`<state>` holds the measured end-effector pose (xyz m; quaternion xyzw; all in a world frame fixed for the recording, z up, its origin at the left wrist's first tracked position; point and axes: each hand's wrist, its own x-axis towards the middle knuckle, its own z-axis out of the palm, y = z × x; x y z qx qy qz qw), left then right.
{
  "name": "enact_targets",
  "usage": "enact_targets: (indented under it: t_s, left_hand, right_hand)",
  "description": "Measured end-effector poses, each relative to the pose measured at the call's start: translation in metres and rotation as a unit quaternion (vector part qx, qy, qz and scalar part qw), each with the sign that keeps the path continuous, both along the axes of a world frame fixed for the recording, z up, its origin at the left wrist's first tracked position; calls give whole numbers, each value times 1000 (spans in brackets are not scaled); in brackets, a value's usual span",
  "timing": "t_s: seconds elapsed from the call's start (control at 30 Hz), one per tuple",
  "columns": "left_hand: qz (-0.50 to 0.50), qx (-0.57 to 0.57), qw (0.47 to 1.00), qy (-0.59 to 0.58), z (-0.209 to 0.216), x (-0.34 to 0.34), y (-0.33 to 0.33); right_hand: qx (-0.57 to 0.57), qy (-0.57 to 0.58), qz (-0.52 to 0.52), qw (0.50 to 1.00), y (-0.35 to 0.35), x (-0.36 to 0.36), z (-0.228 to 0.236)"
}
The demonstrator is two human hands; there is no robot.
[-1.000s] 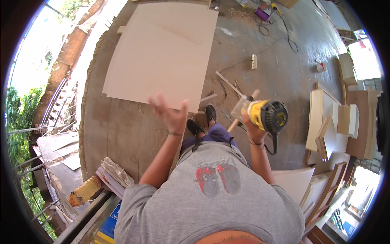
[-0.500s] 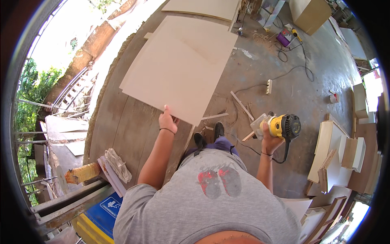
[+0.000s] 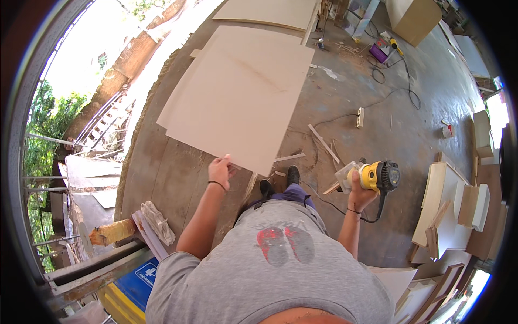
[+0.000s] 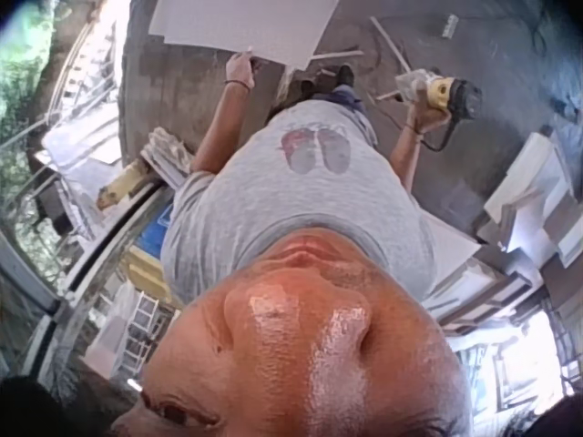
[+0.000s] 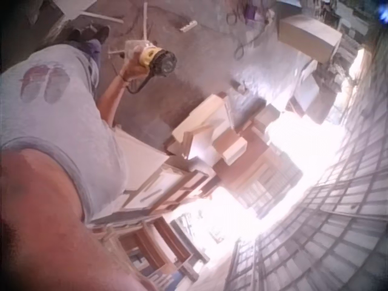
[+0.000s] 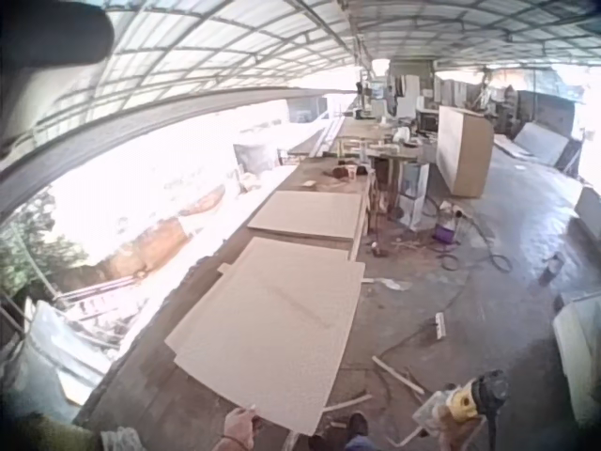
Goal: The person uses a power trimmer to finish the edges of wooden boards on a workbench, handling the boards one at a time.
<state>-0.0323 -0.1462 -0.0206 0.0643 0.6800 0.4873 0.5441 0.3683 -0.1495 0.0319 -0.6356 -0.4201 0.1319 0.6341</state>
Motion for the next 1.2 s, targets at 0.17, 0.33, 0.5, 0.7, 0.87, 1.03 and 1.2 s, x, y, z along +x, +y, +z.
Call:
enact_targets:
  t_s: [0.17,0.33,0.5,0.7,0.87,1.03,1.2]
  left_hand:
    - [91,8,995,46,16,1,-16]
    - [135,38,980,144,17,-120,-43]
    - [81,-106,898,419,-36,-311,-26]
    - [-18,-254,827,502,-35,-376,74]
    - [-183,-217,708,647,-33,-248,200]
    - [-431,202,586,656,9,-10,229]
    - [-500,142,536,666,12,62,215]
  right_hand:
    - [-26,20,-2,999,0,0,9]
    - [13,26,-1,1000,0,1,7]
    - [23,21,5,999,5,-3,5]
    - [-12,15,15,1000,5,-3,23]
    - [-5,-16,-26,1000,-10,10,20]
    - [-8,8,-29,1000,-8,1,15]
    - [-21,-21,-15,999,-6,3,11]
